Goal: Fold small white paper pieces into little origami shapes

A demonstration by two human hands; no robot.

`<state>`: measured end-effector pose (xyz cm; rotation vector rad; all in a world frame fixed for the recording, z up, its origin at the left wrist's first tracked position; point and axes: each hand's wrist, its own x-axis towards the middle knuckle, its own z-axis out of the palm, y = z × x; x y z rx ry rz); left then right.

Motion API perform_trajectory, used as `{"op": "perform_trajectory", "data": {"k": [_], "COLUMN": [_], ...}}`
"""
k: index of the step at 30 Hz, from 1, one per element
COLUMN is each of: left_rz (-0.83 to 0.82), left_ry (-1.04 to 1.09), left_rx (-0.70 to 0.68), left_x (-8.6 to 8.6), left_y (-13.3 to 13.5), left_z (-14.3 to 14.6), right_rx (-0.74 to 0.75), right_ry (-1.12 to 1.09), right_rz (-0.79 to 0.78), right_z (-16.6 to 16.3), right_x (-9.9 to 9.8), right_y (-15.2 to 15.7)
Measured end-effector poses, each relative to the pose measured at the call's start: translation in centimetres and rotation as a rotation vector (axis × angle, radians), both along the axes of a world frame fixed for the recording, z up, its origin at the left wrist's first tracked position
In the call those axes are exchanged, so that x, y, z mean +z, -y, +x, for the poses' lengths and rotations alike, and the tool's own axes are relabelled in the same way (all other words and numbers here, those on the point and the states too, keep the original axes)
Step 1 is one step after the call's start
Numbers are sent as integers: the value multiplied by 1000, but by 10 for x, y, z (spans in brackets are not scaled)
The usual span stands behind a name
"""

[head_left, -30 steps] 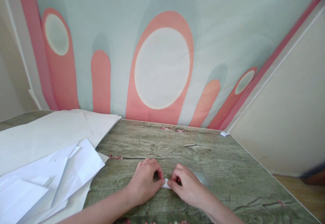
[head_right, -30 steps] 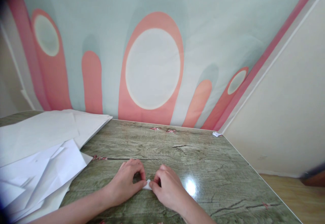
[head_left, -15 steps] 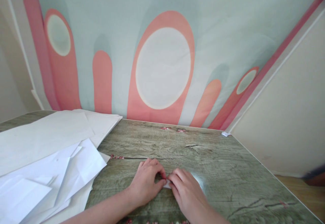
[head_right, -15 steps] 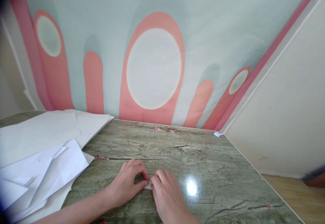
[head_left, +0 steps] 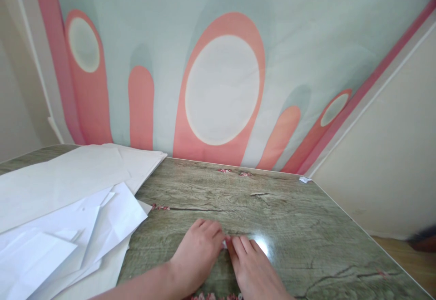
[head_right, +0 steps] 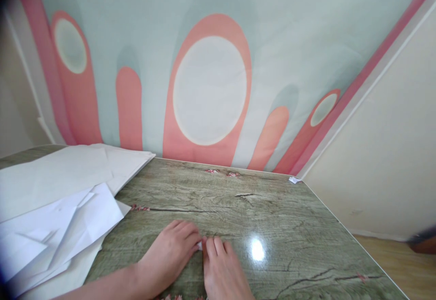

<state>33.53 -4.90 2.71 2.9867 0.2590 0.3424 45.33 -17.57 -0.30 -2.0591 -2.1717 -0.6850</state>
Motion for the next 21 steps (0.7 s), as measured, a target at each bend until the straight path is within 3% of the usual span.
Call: {"op": "perform_trajectory", "data": {"k": [2,5,9,16,21], "left_rz": [160,294,331,335,368], "left_ry": [-54,-84,-99,-176,-153], "left_rx": [-84,-102,-115,-119,-97], "left_x": [-3,-13,-23,-18,-29], "left_y": [4,10,14,14,13], "left_z": [-3,-7,-11,-5,-3], "right_rx": [4,8,7,4,30], "right_ry": [-16,-45,-55,-50,7], "right_rz": [23,32,37,3,23], "right_z": [1,2,2,5,11], "right_x": [-1,-3,-6,-2,-5], "right_y": [0,0,0,2,8]}}
